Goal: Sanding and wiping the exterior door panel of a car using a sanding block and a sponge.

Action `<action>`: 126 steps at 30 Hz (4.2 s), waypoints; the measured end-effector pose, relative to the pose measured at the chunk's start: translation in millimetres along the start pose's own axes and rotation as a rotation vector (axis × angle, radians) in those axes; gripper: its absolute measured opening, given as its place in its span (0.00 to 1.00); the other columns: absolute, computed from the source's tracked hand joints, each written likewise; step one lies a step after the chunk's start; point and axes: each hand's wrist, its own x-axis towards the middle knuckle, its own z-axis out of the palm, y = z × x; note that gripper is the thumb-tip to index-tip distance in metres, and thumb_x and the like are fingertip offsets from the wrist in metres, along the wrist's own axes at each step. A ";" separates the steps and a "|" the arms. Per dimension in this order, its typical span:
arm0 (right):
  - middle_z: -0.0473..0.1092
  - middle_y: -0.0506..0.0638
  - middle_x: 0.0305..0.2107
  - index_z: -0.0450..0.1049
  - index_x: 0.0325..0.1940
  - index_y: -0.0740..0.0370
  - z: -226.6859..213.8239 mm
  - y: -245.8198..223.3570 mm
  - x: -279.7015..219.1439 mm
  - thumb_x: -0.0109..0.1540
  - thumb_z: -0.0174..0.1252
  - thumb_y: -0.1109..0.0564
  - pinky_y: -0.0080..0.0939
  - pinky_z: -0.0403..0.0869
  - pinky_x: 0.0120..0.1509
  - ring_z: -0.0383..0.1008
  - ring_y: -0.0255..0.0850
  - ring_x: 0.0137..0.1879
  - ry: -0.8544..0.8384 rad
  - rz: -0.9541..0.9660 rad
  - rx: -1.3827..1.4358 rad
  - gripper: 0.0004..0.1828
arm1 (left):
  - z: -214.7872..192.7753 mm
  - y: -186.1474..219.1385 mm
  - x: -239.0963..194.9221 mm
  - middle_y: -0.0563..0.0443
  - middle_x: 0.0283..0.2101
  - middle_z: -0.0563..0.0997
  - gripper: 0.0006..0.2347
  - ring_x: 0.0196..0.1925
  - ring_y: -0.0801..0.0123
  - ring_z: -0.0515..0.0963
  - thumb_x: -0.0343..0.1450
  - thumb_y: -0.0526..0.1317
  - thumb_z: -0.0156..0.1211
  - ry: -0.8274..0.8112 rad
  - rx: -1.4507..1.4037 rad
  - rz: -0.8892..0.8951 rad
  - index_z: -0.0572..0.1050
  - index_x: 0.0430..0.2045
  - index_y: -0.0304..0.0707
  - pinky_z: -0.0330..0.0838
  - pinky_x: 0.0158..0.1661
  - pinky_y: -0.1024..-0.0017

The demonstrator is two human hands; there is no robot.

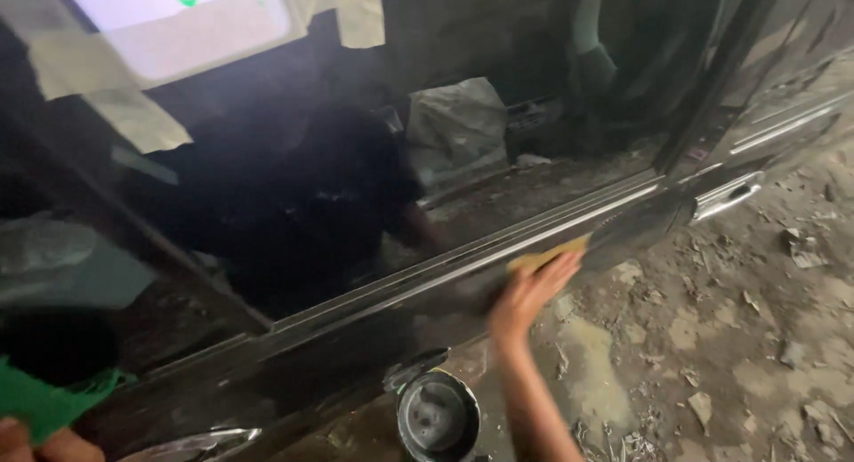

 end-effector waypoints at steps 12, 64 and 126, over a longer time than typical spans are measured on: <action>0.30 0.64 0.79 0.31 0.82 0.65 58.2 148.2 102.9 0.79 0.28 0.44 0.56 0.29 0.87 0.26 0.52 0.85 -0.087 -0.005 0.048 0.34 | 24.2 19.6 3.0 0.03 0.31 0.81 0.17 0.38 0.03 0.79 0.75 0.39 0.35 0.083 -0.041 0.119 0.70 0.32 0.20 0.68 0.57 0.13; 0.30 0.58 0.79 0.32 0.82 0.57 -15.6 32.0 73.2 0.73 0.30 0.36 0.60 0.34 0.85 0.29 0.55 0.84 -0.151 0.051 0.543 0.39 | 145.2 213.1 283.0 0.62 0.71 0.71 0.20 0.72 0.68 0.68 0.82 0.47 0.35 -0.311 -0.018 0.219 0.62 0.71 0.65 0.54 0.67 0.62; 0.31 0.66 0.78 0.30 0.81 0.69 77.5 212.9 204.1 0.80 0.27 0.51 0.50 0.30 0.88 0.26 0.54 0.85 -0.091 -0.095 -0.017 0.29 | 143.2 213.4 282.4 0.60 0.72 0.70 0.20 0.73 0.68 0.68 0.82 0.44 0.34 -0.314 0.004 0.228 0.59 0.73 0.63 0.54 0.67 0.61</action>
